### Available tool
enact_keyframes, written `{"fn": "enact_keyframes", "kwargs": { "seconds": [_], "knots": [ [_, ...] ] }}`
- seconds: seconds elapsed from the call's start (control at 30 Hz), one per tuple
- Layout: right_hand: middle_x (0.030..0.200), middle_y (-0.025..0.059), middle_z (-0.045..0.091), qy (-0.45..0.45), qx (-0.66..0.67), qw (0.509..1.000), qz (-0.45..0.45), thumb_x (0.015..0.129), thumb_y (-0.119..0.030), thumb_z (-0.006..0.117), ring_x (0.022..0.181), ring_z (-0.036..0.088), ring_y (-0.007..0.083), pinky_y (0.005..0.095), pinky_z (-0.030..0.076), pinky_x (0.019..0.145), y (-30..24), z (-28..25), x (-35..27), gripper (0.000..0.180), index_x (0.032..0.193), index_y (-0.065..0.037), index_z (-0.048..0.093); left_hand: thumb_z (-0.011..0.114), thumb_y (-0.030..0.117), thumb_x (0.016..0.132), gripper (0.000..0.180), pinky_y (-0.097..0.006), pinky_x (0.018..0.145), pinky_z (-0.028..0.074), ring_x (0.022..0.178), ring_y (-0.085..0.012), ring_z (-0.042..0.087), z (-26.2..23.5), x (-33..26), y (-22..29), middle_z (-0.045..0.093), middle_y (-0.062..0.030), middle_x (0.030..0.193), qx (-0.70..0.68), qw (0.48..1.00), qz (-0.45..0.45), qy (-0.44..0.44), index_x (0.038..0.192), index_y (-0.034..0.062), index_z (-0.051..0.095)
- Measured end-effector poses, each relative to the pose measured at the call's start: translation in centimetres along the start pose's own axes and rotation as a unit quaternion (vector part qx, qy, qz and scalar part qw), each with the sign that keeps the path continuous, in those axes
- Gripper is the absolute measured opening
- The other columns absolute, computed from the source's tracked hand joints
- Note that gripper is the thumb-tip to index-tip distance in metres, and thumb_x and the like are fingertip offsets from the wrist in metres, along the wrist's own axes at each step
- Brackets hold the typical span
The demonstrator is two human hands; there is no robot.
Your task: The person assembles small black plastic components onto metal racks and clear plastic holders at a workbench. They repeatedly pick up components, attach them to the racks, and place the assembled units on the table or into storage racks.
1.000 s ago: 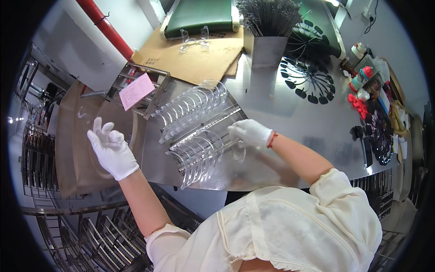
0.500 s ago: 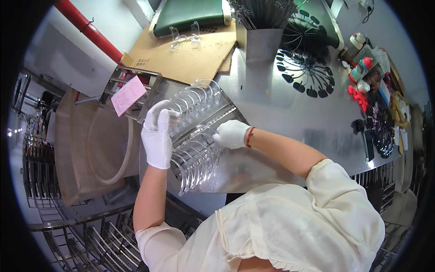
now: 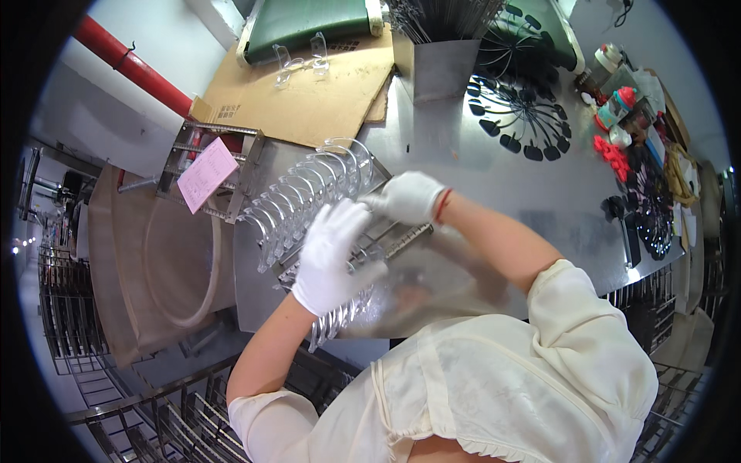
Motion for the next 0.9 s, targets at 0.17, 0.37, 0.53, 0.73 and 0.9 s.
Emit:
{"fn": "enact_keyframes", "kwargs": {
  "seconds": [0.17,0.37,0.53,0.73,0.9],
  "knots": [
    [0.092,0.0139,0.073,0.163,0.364,0.917,0.011,0.102,-0.037,0.059,0.078,0.070,0.0217,0.0361,0.055,0.072,8.2,-7.9,7.1,0.035,0.112,-0.005,0.068,0.076,0.052,0.078,0.089,-0.061,0.121,0.020,0.147,-0.0423,0.036,2.8,-0.6,-1.3,0.046,-0.0206,0.154,0.013,0.958,0.011,-0.285,0.147,0.0023,0.047],
    [0.104,0.0110,0.072,0.293,0.453,0.842,0.013,0.099,-0.034,0.066,0.078,0.068,0.0183,0.0314,0.055,0.071,9.3,-11.1,25.5,0.043,0.125,0.000,0.063,0.066,0.061,0.084,0.088,-0.061,0.120,0.021,0.148,-0.0429,0.035,2.2,-1.0,-2.1,0.045,-0.0222,0.155,-0.028,0.954,-0.022,-0.298,0.148,0.0029,0.047],
    [0.141,0.0290,0.054,0.297,0.647,0.701,0.036,0.087,-0.018,0.079,0.119,0.061,0.0348,0.0499,0.056,0.089,10.6,-12.8,40.1,0.088,0.156,-0.001,0.027,0.067,0.064,0.083,0.091,-0.059,0.119,0.025,0.144,-0.0427,0.039,2.5,-0.9,-1.8,0.048,-0.0218,0.150,-0.038,0.955,-0.025,-0.294,0.146,0.0019,0.048],
    [0.125,0.0272,0.067,0.272,0.433,0.856,0.074,0.085,-0.035,0.077,0.103,0.071,0.0353,0.0400,0.056,0.093,7.4,-11.1,45.9,0.061,0.133,-0.001,0.060,0.066,0.045,0.091,0.064,-0.048,0.110,0.043,0.128,-0.0395,0.058,1.1,0.4,-0.7,0.064,-0.0176,0.135,0.005,0.973,-0.009,-0.230,0.137,0.0023,0.059],
    [0.105,0.0160,0.075,0.309,0.205,0.928,-0.024,0.092,-0.044,0.060,0.095,0.071,0.0305,0.0410,0.055,0.082,6.3,-10.7,41.0,0.042,0.099,-0.007,0.078,0.072,0.050,0.083,0.081,-0.058,0.119,0.028,0.143,-0.0381,0.043,2.0,-0.9,-2.6,0.051,-0.0195,0.148,-0.111,0.957,-0.046,-0.265,0.145,0.0022,0.051]
  ]
}}
Point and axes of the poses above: each hand's wrist, its own x-axis towards the middle knuckle, its own z-axis out of the palm, y = z × x, the point moved 1 cm from there along x, towards the middle knuckle
